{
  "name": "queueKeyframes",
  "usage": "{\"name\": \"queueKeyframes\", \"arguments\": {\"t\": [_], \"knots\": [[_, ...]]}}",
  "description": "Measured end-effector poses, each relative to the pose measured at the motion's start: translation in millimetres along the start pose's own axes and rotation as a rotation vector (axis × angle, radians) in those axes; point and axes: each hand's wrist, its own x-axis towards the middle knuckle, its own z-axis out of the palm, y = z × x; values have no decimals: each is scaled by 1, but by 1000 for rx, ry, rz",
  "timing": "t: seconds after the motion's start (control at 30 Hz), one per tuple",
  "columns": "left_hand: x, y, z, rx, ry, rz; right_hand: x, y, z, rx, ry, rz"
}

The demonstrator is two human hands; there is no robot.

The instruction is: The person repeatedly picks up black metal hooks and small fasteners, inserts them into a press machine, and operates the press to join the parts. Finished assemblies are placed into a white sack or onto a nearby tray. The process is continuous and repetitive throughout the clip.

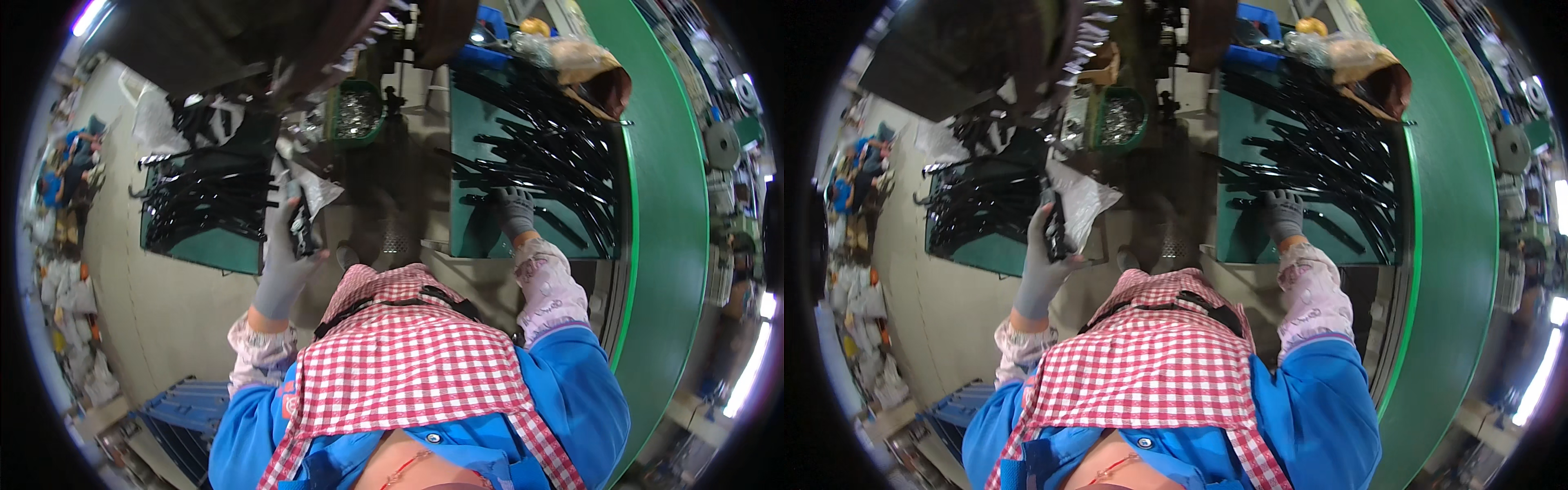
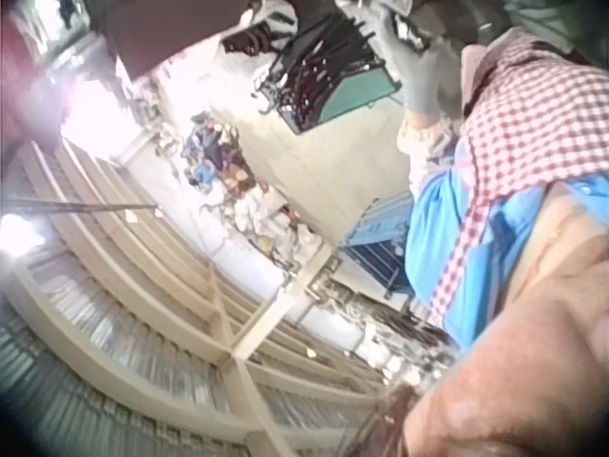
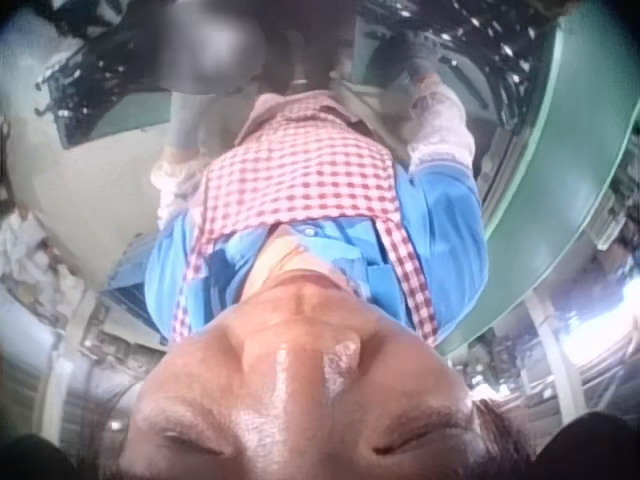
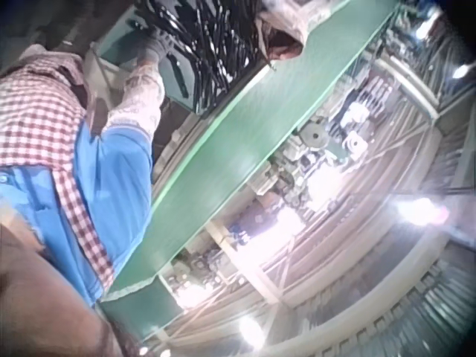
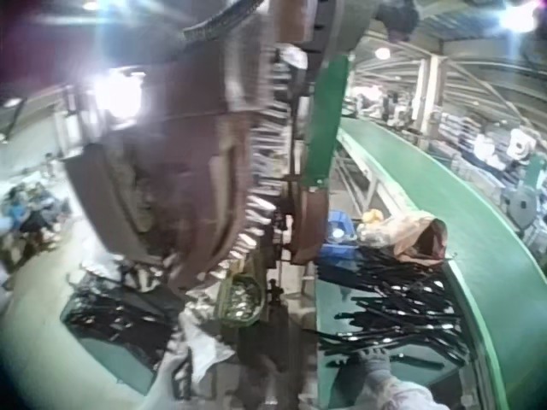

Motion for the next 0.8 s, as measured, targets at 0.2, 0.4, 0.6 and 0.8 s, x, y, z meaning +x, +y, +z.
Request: {"name": "queueKeyframes", "arguments": {"t": [0.2,0.4,0.6,0.8], "knots": [[35,27,-21,216,88,365,-12,-77,-78,429,128,-520],[48,25,-49,-237,36,356,-22,-186,-181,652,152,-719],[67,35,-108,-354,-459,-164,6,-245,-222,559,329,-806],[96,41,-149,190,-639,190,31,-285,-225,292,443,-843]]}}
